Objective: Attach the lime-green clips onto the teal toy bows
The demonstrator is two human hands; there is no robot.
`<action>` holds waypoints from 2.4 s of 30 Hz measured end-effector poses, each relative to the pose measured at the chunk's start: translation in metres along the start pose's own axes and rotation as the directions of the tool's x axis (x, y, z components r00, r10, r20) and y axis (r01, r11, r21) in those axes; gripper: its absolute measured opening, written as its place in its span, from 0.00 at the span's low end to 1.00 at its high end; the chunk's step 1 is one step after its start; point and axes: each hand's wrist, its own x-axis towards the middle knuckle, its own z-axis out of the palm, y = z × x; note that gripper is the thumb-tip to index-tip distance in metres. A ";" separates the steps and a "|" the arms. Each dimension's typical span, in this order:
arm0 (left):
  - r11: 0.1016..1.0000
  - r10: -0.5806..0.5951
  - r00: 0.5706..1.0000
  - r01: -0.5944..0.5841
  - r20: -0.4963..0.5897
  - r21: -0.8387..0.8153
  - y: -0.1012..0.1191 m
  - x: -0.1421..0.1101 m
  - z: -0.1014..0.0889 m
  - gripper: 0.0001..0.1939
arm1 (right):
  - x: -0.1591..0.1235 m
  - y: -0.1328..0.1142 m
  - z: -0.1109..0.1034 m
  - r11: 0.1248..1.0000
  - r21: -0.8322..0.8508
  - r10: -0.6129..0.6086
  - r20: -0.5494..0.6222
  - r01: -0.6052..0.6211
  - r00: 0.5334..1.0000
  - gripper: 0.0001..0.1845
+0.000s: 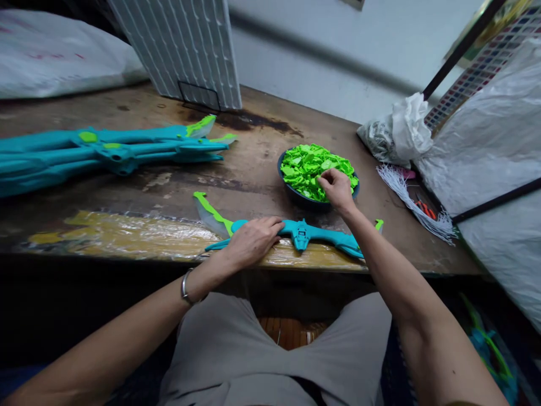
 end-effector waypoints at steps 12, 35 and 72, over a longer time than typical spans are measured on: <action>0.983 0.095 0.966 -0.130 -0.242 -0.130 0.016 0.003 0.014 0.10 | -0.114 0.009 0.015 0.796 0.503 0.168 0.353 -0.338 0.920 0.22; 0.968 -0.002 0.903 -0.105 -0.430 -0.226 0.023 0.008 0.040 0.07 | -0.136 0.003 0.055 0.952 -0.190 -0.246 -0.008 0.240 0.969 0.15; 0.995 0.096 0.969 -0.093 -0.230 0.022 0.015 0.008 0.021 0.23 | -0.167 0.012 0.030 0.743 -0.491 -0.344 0.303 0.455 0.889 0.28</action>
